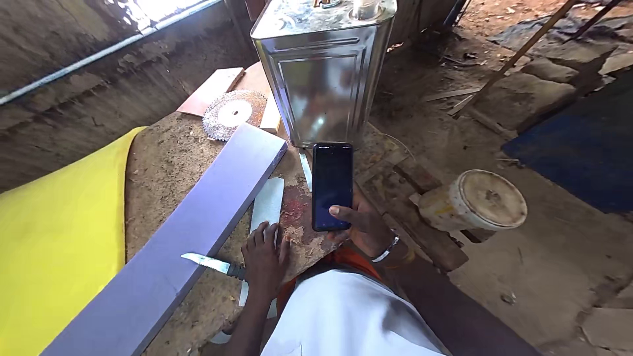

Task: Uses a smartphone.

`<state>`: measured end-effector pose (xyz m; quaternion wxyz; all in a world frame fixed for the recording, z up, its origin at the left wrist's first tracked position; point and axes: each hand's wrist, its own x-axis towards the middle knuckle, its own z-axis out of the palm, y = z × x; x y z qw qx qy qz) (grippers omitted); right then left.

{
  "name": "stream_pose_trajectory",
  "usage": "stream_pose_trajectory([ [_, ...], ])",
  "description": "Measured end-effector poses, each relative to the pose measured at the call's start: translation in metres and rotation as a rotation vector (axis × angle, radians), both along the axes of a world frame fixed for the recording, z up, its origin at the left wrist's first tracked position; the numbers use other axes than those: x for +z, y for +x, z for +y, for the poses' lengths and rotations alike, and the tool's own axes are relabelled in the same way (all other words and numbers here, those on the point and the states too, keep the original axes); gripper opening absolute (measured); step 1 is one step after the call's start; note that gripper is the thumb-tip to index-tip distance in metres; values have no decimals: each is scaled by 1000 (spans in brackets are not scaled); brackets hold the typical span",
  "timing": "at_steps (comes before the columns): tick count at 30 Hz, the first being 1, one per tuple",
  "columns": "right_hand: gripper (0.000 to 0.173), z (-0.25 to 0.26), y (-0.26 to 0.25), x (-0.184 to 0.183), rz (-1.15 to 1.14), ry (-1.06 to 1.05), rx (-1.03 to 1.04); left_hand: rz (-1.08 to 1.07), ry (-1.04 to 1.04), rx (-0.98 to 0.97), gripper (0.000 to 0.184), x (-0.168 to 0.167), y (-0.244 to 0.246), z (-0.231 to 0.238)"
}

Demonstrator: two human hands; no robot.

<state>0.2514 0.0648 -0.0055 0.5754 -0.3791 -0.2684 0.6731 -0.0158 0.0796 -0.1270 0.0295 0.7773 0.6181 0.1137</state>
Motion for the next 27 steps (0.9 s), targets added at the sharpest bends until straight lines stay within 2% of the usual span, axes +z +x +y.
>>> stream_pose_trajectory([
  [8, 71, -3, -3, 2, 49, 44, 23, 8, 7, -9, 56, 0, 0, -1],
  [15, 87, -10, -1, -1, 119, 101, 91, 15, 21, -27, 56, 1, -1, -2],
  [27, 86, -16, 3, -8, 126, 160, 145, 31, 21, -24, 57, -1, -1, -2],
])
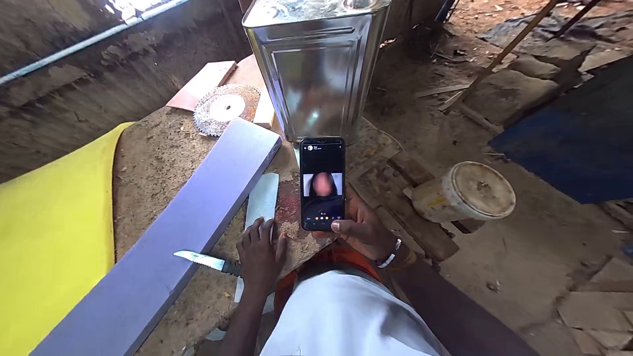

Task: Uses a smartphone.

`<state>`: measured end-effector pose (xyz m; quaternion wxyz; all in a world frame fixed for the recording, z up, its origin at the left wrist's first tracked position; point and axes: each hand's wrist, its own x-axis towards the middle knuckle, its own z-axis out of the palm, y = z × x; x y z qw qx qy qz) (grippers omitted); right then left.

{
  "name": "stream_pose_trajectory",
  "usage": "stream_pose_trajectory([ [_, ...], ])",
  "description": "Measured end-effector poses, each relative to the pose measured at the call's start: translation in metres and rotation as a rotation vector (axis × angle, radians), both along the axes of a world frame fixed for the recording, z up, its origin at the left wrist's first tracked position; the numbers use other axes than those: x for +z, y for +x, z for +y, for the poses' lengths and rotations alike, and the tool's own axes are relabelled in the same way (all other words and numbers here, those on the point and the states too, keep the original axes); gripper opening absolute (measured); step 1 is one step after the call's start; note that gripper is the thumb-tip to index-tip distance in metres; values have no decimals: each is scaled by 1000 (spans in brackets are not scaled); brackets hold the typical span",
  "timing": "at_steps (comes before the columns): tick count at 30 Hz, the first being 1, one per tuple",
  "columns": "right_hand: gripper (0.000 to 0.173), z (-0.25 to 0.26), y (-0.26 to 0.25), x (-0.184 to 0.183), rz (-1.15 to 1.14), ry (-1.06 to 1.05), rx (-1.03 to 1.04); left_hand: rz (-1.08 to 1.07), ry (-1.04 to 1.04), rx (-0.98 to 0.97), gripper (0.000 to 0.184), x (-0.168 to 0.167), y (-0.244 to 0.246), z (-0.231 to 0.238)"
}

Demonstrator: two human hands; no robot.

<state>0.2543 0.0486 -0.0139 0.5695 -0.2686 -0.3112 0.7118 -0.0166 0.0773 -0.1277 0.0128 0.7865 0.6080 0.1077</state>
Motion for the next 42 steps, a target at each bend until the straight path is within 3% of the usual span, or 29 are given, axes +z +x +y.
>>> stream_pose_trajectory([
  [42, 87, 0, -11, -3, -40, 45, 24, 8, -27, -10, 57, 1, -2, 1],
])
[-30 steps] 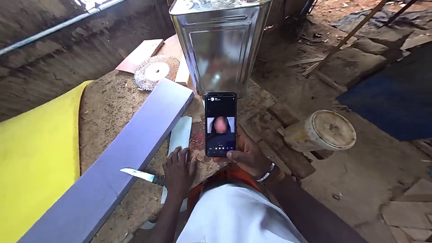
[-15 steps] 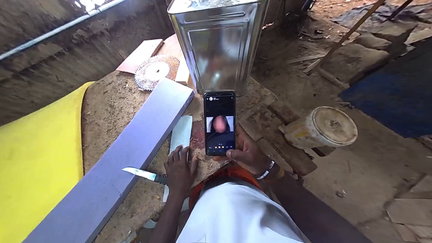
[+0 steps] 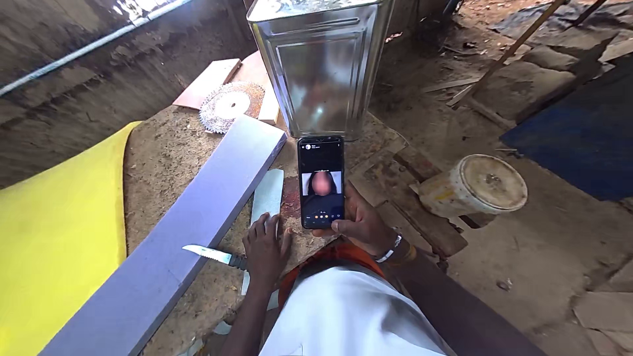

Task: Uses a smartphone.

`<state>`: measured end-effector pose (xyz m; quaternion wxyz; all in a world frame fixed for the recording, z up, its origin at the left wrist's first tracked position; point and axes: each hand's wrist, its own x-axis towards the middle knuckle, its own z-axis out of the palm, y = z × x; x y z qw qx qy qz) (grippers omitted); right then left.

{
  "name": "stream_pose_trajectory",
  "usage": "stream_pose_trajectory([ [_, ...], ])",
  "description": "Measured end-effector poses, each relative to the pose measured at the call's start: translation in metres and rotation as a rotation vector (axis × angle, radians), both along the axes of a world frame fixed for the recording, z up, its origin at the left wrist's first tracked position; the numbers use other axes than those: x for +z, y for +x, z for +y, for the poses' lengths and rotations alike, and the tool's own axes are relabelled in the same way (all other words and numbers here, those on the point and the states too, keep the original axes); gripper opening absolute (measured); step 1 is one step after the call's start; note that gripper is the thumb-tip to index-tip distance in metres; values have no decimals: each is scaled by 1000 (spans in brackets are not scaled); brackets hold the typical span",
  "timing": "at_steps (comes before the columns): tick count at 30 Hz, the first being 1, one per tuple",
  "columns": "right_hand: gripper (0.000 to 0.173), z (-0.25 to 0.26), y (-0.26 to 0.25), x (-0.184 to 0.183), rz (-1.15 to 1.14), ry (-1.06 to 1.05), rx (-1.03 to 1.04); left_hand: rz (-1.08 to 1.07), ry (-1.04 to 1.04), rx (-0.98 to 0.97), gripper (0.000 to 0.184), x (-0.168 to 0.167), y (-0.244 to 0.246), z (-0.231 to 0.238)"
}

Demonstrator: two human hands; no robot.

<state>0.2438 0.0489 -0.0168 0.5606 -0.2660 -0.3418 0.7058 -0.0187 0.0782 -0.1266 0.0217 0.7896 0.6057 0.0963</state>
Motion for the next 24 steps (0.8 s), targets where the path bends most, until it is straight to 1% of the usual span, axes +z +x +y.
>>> stream_pose_trajectory([
  [7, 83, 0, -1, -3, 7, 18, 15, 7, 10, -4, 58, -1, -1, 0],
  [13, 84, 0, -2, -1, 3, 15, 16, 5, 3, 2, 58, 0, 0, -1],
  [18, 81, 0, -1, -3, 5, 28, 20, 3, 7, 2, 59, -1, 0, 0],
  [24, 85, 0, -1, -3, 6, 27, 10, 3, 3, 3, 57, -1, 0, 0],
])
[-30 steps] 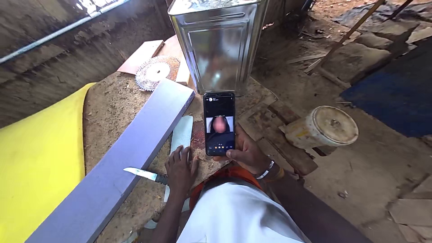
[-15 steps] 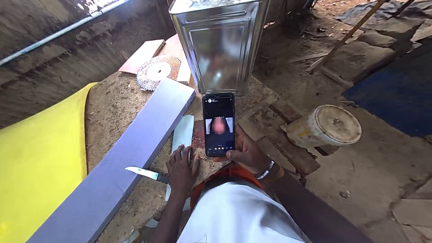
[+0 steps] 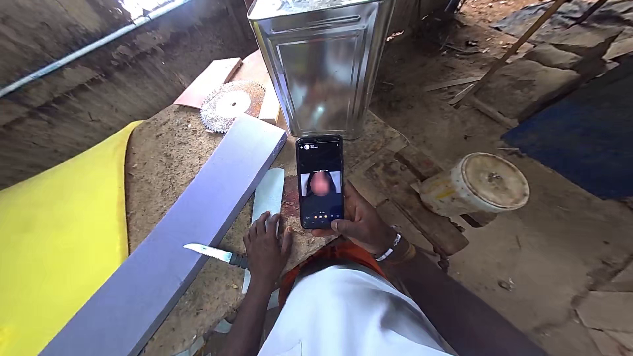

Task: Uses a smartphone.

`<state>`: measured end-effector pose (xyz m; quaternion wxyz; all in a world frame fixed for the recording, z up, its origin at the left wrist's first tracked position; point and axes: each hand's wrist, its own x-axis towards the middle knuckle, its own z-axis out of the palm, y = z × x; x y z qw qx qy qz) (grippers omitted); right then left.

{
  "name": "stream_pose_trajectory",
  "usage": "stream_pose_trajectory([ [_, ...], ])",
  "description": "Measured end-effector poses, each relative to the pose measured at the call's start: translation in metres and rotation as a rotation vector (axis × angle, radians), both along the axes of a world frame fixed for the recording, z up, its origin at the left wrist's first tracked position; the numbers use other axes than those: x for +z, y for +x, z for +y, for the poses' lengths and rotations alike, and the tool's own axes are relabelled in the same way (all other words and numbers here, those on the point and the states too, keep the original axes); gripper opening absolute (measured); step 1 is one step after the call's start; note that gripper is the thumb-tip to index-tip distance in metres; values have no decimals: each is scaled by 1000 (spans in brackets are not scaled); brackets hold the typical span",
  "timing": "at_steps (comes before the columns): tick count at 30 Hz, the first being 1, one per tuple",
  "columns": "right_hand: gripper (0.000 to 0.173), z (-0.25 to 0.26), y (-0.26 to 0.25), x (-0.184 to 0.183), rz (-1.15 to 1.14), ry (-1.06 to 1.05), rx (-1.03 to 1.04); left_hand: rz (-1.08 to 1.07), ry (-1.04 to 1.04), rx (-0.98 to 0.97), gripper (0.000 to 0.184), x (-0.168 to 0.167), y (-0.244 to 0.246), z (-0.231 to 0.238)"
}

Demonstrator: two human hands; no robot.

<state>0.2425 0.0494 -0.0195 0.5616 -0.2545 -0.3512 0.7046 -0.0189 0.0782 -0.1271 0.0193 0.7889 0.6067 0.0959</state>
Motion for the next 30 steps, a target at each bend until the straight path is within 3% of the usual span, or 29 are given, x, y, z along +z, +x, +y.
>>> stream_pose_trajectory([
  [4, 91, 1, 0, 1, 3, -4, 11, 1, -7, -1, 58, 0, -1, 0],
  [30, 85, -7, 8, 2, 4, 10, 10, 12, 15, 0, 59, -1, 1, -1],
])
